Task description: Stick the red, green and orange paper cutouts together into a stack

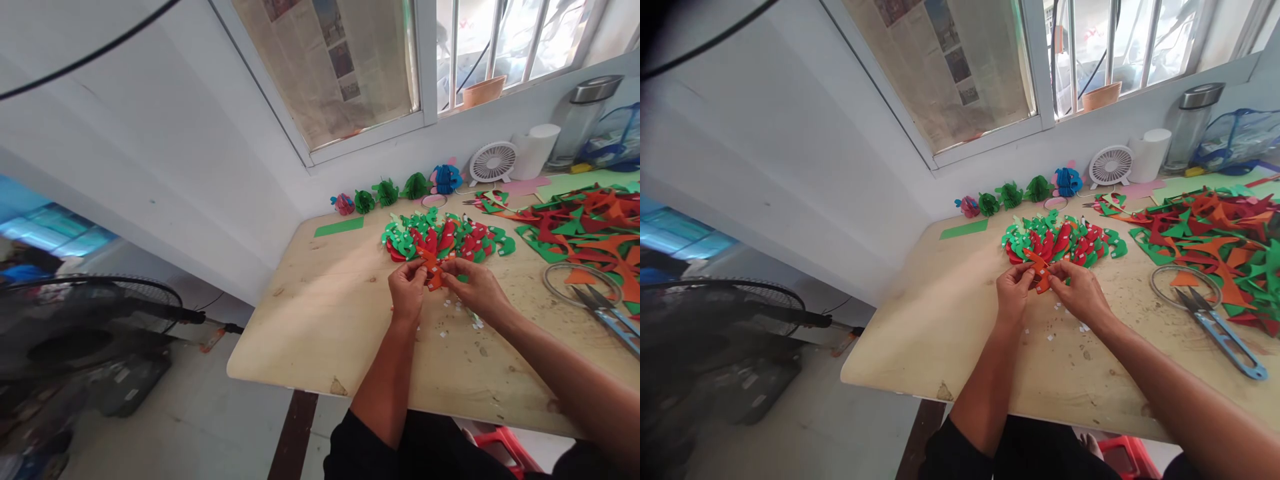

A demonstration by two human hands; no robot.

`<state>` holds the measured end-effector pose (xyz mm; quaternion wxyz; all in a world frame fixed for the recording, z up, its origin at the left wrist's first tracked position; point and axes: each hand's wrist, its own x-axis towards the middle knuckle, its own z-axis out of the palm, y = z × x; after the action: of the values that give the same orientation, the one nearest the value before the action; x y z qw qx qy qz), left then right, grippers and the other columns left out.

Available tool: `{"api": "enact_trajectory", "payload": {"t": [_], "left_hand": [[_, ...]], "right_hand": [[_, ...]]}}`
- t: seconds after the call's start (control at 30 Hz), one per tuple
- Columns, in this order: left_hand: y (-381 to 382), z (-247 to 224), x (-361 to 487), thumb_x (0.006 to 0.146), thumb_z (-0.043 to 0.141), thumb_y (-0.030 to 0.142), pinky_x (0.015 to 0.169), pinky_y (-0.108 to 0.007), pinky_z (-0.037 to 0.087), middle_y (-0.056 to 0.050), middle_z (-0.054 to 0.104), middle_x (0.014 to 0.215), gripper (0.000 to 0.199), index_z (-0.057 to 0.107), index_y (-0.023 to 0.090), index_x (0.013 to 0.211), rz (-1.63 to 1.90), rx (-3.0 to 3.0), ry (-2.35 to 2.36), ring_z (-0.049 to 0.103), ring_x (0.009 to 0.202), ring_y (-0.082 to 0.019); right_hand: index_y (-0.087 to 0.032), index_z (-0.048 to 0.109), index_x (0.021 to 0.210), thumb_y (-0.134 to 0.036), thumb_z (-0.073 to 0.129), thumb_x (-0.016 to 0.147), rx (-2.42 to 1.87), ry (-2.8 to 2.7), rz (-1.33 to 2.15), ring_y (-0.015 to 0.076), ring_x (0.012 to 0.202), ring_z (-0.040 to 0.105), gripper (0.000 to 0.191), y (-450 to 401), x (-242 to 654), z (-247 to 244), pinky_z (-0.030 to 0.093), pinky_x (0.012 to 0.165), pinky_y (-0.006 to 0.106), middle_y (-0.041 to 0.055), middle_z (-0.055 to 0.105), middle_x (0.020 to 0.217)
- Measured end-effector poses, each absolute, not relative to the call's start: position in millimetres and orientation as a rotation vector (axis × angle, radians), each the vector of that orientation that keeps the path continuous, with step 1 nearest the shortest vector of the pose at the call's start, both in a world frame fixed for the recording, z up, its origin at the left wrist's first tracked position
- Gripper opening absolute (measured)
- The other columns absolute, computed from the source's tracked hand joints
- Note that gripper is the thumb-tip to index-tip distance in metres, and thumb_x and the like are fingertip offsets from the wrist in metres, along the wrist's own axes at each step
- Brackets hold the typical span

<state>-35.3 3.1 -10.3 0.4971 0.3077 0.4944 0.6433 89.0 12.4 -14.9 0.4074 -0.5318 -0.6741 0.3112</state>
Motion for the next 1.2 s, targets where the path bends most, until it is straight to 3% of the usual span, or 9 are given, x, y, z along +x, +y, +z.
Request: {"api": "enact_trajectory", "payload": {"t": [0.27, 0.57, 0.77, 1.2], "left_hand": [[0, -7, -35, 0.062, 0.070, 0.034, 0.058, -0.026, 0.051, -0.006, 0.069, 0.075, 0.031, 0.066, 0.013, 0.084, 1.460, 0.705, 1.099, 0.063, 0.063, -0.015], [-7, -3, -35, 0.059, 0.074, 0.034, 0.059, -0.024, 0.050, -0.007, 0.067, 0.084, 0.038, 0.061, 0.017, 0.090, 1.377, 1.028, 1.025, 0.063, 0.067, -0.014], [-10, 0, -34, 0.064, 0.071, 0.033, 0.062, -0.025, 0.050, -0.003, 0.064, 0.072, 0.029, 0.061, 0.017, 0.087, 1.366, 1.095, 0.971, 0.060, 0.062, -0.012], [-9, -5, -33, 0.063, 0.073, 0.033, 0.064, -0.026, 0.050, -0.004, 0.065, 0.074, 0.033, 0.064, 0.016, 0.089, 1.404, 1.105, 0.991, 0.061, 0.066, -0.013]], "right_hand": [[-0.023, 0.060, 0.074, -0.037, 0.064, 0.067, -1.181, -1.271, 1.236, 0.0192, 0.062, 0.063, 0.016, 15, 89, -7, 0.050, 0.052, 0.029, 0.0030, 0.068, 0.069], [-0.024, 0.060, 0.069, -0.038, 0.066, 0.065, -1.133, -1.162, 1.229, 0.0198, 0.064, 0.063, 0.016, 18, 95, -2, 0.050, 0.055, 0.030, 0.0027, 0.068, 0.068], [-0.024, 0.060, 0.068, -0.033, 0.064, 0.066, -1.132, -1.148, 1.275, 0.0184, 0.066, 0.062, 0.010, 16, 98, 2, 0.050, 0.060, 0.030, 0.0024, 0.067, 0.069], [-0.022, 0.063, 0.071, -0.034, 0.070, 0.062, -1.086, -1.026, 1.374, 0.0148, 0.062, 0.057, 0.016, 15, 96, 3, 0.046, 0.057, 0.026, 0.0004, 0.064, 0.068]]}}
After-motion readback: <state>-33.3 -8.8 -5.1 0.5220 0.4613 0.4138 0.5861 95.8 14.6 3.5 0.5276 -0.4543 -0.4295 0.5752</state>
